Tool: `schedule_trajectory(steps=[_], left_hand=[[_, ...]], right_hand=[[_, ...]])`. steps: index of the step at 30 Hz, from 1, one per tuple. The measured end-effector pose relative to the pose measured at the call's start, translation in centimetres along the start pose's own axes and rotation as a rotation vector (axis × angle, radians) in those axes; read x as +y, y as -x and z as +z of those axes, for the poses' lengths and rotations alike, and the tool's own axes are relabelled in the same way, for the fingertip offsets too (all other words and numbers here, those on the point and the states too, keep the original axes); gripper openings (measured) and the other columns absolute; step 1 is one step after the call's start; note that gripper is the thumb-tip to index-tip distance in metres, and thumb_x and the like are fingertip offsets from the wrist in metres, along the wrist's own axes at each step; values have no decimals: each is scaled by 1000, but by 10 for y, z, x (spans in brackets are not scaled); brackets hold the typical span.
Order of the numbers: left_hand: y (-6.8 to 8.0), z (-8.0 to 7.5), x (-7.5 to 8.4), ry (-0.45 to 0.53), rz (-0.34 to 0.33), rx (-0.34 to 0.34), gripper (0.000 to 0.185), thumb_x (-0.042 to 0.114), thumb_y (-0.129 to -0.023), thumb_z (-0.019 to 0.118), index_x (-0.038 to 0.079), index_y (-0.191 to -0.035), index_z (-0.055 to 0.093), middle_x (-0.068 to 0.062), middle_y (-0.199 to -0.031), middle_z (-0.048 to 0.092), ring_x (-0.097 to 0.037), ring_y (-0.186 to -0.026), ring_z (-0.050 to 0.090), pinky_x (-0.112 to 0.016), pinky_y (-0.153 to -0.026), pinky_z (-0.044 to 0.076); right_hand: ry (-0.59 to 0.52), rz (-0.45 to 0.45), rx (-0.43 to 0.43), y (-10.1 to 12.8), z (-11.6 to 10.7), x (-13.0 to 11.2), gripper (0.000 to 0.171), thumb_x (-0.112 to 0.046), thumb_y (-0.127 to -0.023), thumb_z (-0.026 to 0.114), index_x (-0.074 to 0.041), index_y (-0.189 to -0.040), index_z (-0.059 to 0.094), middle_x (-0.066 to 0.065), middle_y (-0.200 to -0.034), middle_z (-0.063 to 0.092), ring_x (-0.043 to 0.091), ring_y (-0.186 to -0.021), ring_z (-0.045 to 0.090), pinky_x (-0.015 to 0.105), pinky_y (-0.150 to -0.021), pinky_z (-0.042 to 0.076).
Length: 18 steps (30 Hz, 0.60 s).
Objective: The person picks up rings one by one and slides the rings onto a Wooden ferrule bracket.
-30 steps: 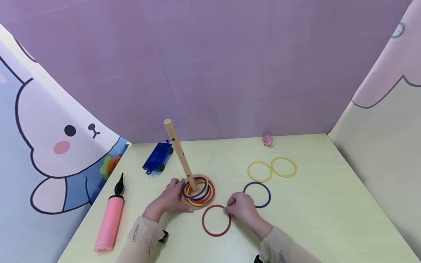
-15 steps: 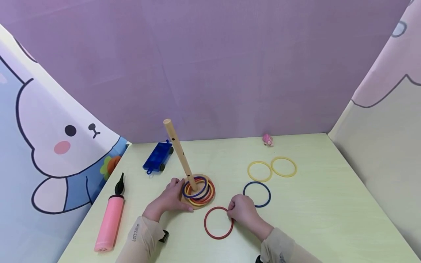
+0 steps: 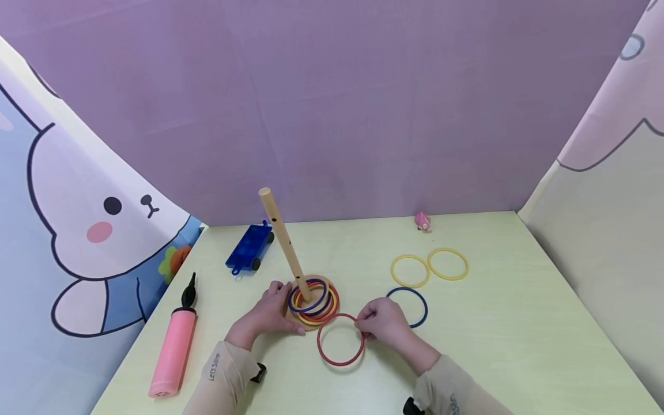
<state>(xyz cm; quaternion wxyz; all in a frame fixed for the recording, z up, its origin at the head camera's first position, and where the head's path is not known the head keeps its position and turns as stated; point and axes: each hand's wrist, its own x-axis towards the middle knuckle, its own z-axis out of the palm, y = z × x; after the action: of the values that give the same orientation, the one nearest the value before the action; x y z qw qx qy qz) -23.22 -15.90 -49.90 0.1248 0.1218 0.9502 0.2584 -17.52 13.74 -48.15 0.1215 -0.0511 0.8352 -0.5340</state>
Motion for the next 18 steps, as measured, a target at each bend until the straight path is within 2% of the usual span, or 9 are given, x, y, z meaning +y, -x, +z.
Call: schedule_trajectory(steps=[3, 7, 11, 18], left_hand=[[0, 0, 0, -1, 3, 0, 121, 59, -56, 88, 8, -151, 32, -14, -139, 35, -31, -125, 38, -54, -102, 40], [0, 0, 0, -7, 1, -1, 122, 60, -55, 87, 8, -151, 32, -14, -140, 35, -30, -125, 38, -53, -103, 39], [0, 0, -1, -9, -3, -3, 122, 61, -55, 87, 9, -151, 32, -13, -139, 35, -29, -124, 37, -52, -103, 39], [1, -1, 1, -6, 5, 0, 122, 59, -55, 88, 9, -151, 32, -13, -138, 35, -30, -123, 38, -52, -103, 39]], right_hand=[[-85, 11, -11, -1, -5, -13, 8, -4, -83, 74, 1, -85, 69, 14, -75, 67, 18, -63, 64, 34, -59, 57], [-173, -9, -32, -2, -12, -33, 10, -2, -85, 72, 5, -90, 68, 12, -76, 67, 19, -64, 65, 35, -62, 58], [-228, -38, -49, -6, -17, -54, 11, -2, -86, 71, 6, -92, 68, 8, -76, 67, 17, -64, 65, 35, -63, 58], [-315, -114, -68, -9, -25, -96, 16, -4, -87, 70, 9, -97, 67, 9, -79, 68, 18, -67, 65, 34, -65, 58]])
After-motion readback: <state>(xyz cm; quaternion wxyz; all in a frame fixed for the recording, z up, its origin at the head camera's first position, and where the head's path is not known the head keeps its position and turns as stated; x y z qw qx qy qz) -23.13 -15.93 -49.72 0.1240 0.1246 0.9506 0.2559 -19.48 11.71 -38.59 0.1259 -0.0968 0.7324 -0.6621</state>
